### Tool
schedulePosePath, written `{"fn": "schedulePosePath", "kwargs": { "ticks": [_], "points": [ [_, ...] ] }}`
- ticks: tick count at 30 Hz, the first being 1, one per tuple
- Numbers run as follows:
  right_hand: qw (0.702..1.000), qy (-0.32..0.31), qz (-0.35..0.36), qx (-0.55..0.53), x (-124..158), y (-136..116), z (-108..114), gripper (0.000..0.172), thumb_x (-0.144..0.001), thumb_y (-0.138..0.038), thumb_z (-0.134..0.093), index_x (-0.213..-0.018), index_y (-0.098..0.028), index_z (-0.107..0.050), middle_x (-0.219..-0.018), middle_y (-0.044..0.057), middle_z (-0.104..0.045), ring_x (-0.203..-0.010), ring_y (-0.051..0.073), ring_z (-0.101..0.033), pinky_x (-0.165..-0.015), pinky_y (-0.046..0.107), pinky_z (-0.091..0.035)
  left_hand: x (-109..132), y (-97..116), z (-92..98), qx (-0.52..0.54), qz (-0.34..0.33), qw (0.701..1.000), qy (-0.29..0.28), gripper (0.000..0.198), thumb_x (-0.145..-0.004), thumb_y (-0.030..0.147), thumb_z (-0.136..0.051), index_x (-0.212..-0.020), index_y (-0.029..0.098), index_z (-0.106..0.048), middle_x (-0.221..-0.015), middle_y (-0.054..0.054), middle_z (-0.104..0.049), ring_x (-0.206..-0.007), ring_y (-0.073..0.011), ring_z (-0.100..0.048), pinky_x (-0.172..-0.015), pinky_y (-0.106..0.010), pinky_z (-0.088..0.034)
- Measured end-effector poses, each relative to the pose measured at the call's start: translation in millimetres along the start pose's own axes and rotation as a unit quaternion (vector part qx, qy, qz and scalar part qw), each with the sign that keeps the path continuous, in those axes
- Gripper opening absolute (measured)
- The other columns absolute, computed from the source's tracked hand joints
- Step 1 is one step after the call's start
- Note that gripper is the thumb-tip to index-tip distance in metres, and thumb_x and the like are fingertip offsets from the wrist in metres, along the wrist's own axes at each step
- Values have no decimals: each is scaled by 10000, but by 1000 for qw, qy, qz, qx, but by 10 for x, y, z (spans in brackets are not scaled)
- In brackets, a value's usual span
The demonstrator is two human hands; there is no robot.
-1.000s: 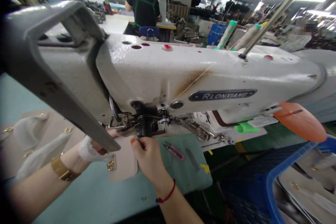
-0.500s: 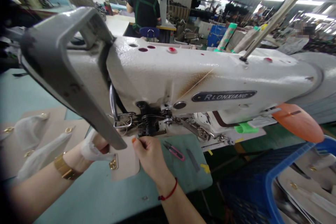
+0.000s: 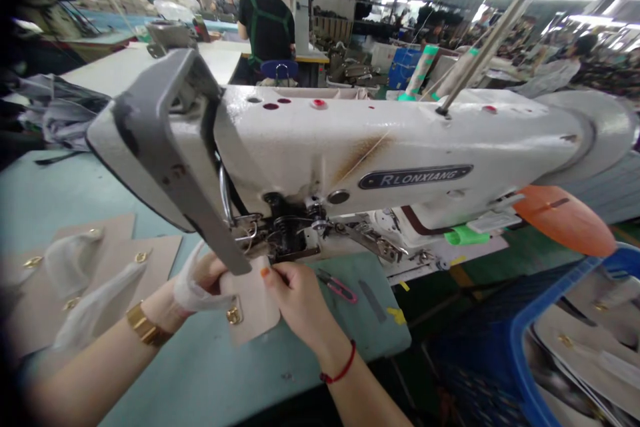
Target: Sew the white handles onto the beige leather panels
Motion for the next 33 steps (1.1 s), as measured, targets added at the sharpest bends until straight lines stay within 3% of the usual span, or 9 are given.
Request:
{"fn": "schedulePosePath", "kwargs": {
  "ticks": [3, 7, 11, 13, 18, 25, 33],
  "points": [
    [999, -43, 24, 21, -2, -68, 121, 344, -932, -384, -515, -800, -121, -692, -724, 27, -637, -755, 161, -567, -630, 201, -410, 66, -82, -58, 0, -12, 1000, 19, 498, -569, 282, -873, -1036, 184, -731, -992, -137, -757, -910, -383, -707, -765, -459, -588],
    [993, -97, 48, 54, -55, -142, 331, 288, -921, -357, -545, -817, -143, -708, -741, 23, -658, -784, 171, -589, -660, 212, -433, 171, -246, -195, 61, -65, 991, 100, 726, -541, 258, -890, -1214, 180, -629, -1114, -149, -725, -996, -387, -681, -746, -421, -603],
    [991, -76, 73, 79, -128, -194, 509, 235, -883, -342, -597, -785, -165, -716, -714, 19, -656, -740, 171, -589, -649, 232, -435, 215, -481, -319, 99, -98, 969, 206, 827, -567, 302, -879, -1312, 164, -548, -1215, -176, -674, -1074, -377, -651, -804, -429, -594],
    [991, -55, 79, 89, -153, -210, 552, 226, -865, -337, -615, -747, -170, -712, -689, 16, -649, -708, 168, -582, -639, 238, -427, 214, -563, -358, 115, -113, 960, 230, 820, -582, 305, -872, -1320, 163, -542, -1258, -180, -648, -1126, -376, -624, -842, -432, -585],
    [990, -39, 91, 105, -172, -208, 552, 269, -857, -349, -609, -680, -162, -686, -629, 5, -620, -648, 158, -560, -602, 236, -401, 213, -598, -417, 149, -119, 958, 212, 739, -612, 252, -860, -1290, 184, -574, -1261, -128, -658, -1165, -338, -607, -885, -381, -582],
    [987, -27, 89, 135, -164, -199, 562, 310, -867, -335, -596, -620, -160, -660, -619, 6, -613, -624, 150, -549, -594, 233, -363, 202, -599, -439, 152, -134, 954, 219, 713, -583, 227, -868, -1247, 198, -610, -1253, -123, -661, -1185, -375, -585, -912, -424, -569],
    [990, -26, 79, 111, -178, -164, 530, 315, -872, -333, -566, -620, -154, -629, -623, -6, -579, -628, 131, -496, -551, 213, -307, 129, -577, -402, 148, -125, 954, 231, 714, -561, 217, -875, -1222, 189, -607, -1199, -121, -690, -1094, -357, -647, -848, -418, -597]
  ]
}}
Point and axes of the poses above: each hand's wrist, its own x-axis away from the middle knuckle, its own z-axis out of the back of the hand, y = z × x, the point moved 3 cm from there along -x, towards the middle knuckle
